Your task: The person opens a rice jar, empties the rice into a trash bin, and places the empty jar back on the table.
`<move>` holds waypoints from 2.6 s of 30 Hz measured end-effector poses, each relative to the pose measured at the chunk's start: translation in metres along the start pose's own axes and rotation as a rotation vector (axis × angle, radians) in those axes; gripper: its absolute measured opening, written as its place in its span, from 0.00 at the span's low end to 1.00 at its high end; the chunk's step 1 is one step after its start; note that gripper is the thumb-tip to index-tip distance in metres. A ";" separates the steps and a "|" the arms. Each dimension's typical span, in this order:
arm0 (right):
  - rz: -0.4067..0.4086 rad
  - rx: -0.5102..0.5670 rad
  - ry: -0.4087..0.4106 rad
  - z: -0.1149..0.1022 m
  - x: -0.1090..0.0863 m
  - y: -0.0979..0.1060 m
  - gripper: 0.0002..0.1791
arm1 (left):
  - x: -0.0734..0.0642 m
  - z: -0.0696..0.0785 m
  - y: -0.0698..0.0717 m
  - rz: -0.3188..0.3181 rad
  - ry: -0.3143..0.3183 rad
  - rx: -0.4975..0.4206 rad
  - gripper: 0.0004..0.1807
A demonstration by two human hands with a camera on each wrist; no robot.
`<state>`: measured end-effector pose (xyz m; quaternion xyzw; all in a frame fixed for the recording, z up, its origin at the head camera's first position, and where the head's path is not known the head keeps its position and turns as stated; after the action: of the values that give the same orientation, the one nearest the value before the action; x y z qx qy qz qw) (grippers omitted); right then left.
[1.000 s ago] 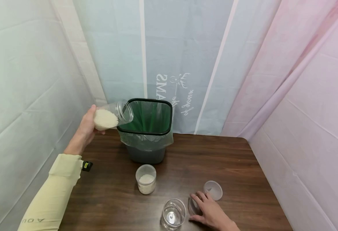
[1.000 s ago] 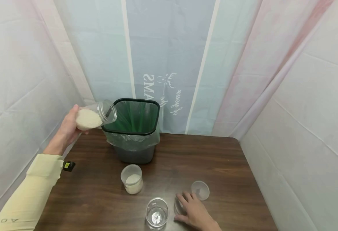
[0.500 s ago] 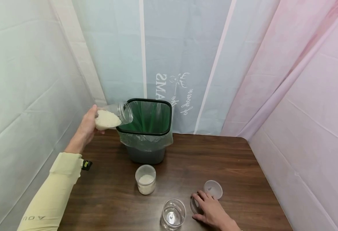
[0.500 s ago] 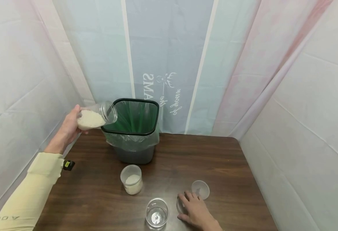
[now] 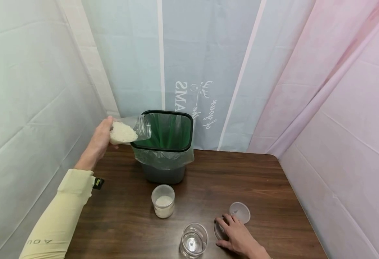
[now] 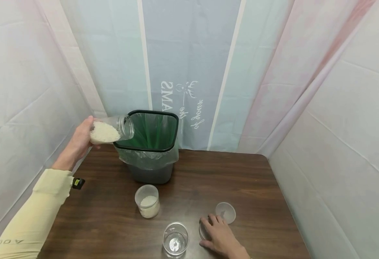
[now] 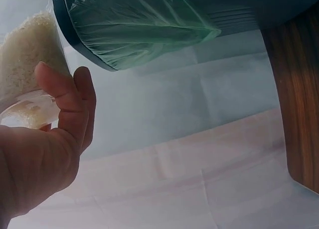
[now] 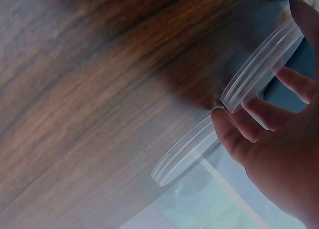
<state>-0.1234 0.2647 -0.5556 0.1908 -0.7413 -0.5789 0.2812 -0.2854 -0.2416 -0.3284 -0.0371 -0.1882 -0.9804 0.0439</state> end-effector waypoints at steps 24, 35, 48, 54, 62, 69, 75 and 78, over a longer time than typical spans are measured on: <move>0.037 -0.082 0.141 -0.002 0.006 0.013 0.37 | -0.003 0.017 -0.004 0.023 0.012 0.190 0.41; 0.036 -0.051 0.166 0.000 0.016 0.020 0.29 | -0.002 0.021 -0.008 0.057 -0.030 0.241 0.40; -0.019 -0.016 0.140 -0.001 0.022 0.026 0.25 | 0.000 0.029 -0.013 0.057 -0.052 0.275 0.37; -0.022 0.002 0.144 -0.001 0.021 0.025 0.24 | -0.001 0.028 -0.014 0.039 -0.061 0.297 0.37; -0.036 -0.001 0.138 -0.004 0.021 0.020 0.22 | -0.004 0.025 -0.015 0.047 -0.067 0.322 0.37; -0.045 0.002 0.125 0.000 0.019 0.018 0.20 | -0.010 0.028 -0.019 0.045 -0.075 0.321 0.38; -0.064 -0.002 0.138 0.011 0.013 0.018 0.20 | -0.023 0.031 -0.026 0.071 -0.073 0.323 0.36; -0.067 -0.003 0.158 0.016 0.011 0.020 0.20 | -0.029 0.031 -0.031 0.084 -0.066 0.326 0.36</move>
<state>-0.1411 0.2753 -0.5375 0.2601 -0.7092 -0.5720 0.3196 -0.2576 -0.1995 -0.3141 -0.0695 -0.3445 -0.9324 0.0842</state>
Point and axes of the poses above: each hand's wrist, its own x-axis towards the middle knuckle, its own y-axis out of the back of the hand, z = x × y, the point moved 2 cm from there along x, towards the middle knuckle, and after that the axes turned 4 degrees about x, right-handed, at the moved point
